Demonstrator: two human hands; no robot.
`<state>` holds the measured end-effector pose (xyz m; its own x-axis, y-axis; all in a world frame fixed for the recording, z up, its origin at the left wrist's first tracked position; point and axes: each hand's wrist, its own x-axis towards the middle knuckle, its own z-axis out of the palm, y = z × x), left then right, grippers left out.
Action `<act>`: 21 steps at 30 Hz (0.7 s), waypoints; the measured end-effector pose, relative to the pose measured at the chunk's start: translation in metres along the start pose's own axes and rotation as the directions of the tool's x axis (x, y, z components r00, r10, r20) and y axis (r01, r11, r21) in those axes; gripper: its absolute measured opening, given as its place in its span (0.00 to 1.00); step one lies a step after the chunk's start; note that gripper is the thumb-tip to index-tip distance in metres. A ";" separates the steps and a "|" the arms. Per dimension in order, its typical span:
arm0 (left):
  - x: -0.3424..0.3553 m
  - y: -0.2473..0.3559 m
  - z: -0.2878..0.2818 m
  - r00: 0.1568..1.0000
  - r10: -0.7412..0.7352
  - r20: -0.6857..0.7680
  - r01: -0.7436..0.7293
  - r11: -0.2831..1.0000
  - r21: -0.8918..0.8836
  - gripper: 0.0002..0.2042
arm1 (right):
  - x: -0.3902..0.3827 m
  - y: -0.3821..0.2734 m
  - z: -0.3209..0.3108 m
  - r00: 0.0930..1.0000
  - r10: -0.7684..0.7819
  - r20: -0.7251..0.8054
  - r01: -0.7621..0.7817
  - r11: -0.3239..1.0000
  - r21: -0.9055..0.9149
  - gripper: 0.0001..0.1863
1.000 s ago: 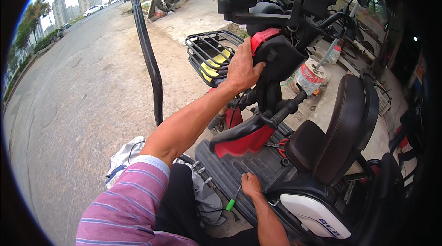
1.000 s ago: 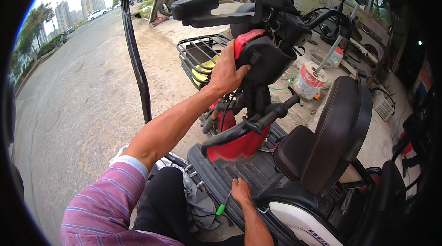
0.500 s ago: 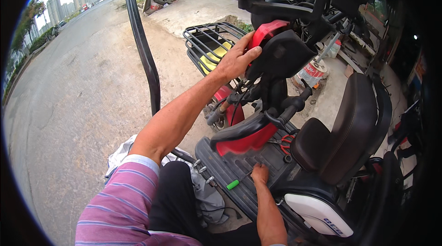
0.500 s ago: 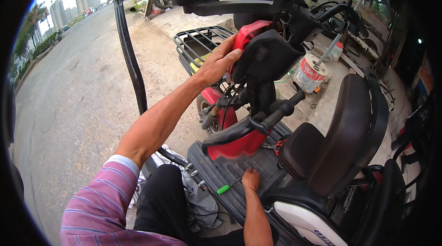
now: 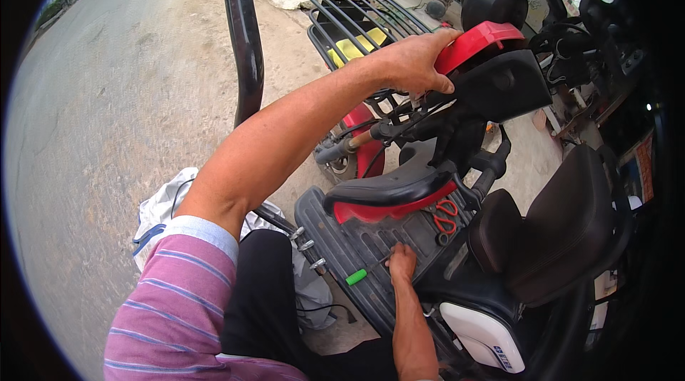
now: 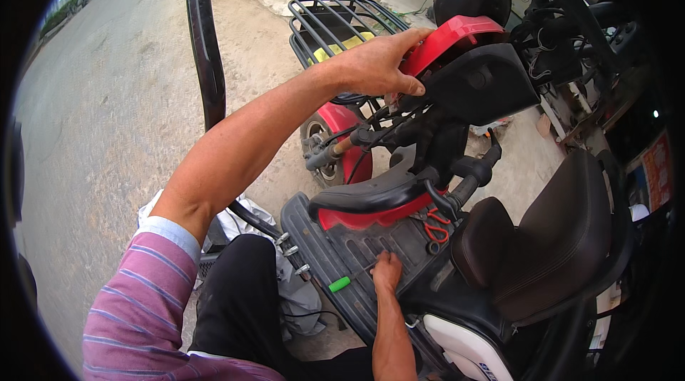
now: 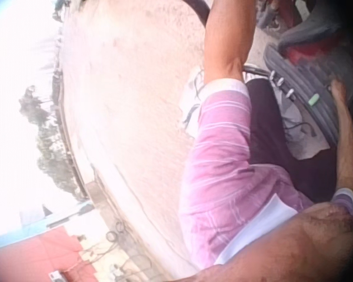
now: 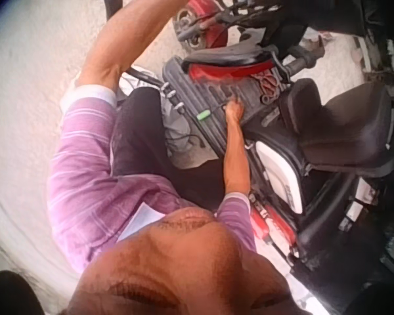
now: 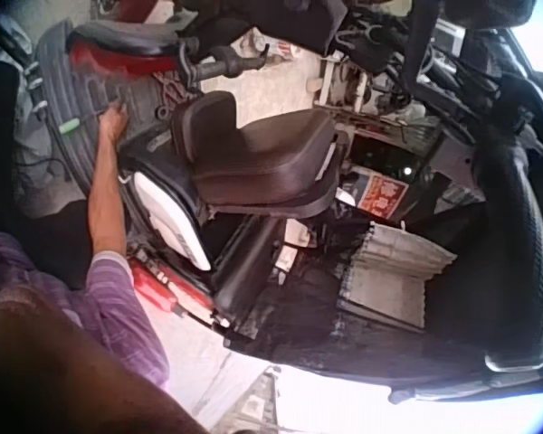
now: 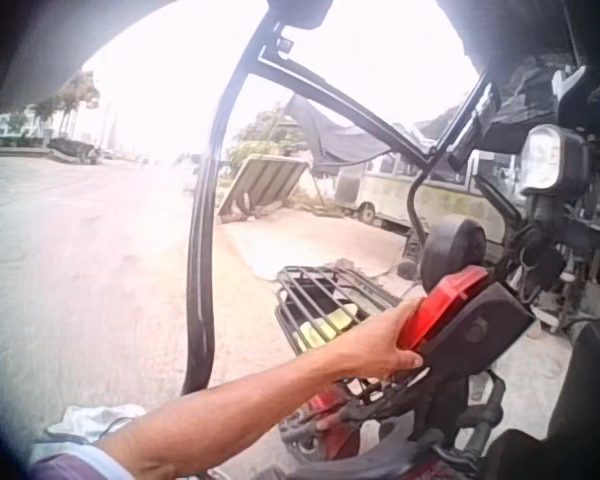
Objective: The person uses a screwdriver to tighten screws on the handlebar assembly of a red electric scooter. They work on both the left and right sides of the handlebars, securing the plastic covers and components.
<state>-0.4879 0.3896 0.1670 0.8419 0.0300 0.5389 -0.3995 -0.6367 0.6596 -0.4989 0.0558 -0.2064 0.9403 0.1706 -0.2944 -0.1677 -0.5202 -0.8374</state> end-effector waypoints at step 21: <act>-0.091 -0.018 0.091 0.897 -0.211 -0.389 0.139 0.969 -0.204 0.27 | -0.009 -0.008 0.002 1.000 0.007 -0.014 -0.006 0.999 0.049 0.15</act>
<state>-0.5242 0.3280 0.0586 0.6978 0.4611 0.5481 -0.3440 -0.4555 0.8211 -0.5067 0.0600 -0.1978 0.9433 0.1553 -0.2933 -0.1876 -0.4797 -0.8571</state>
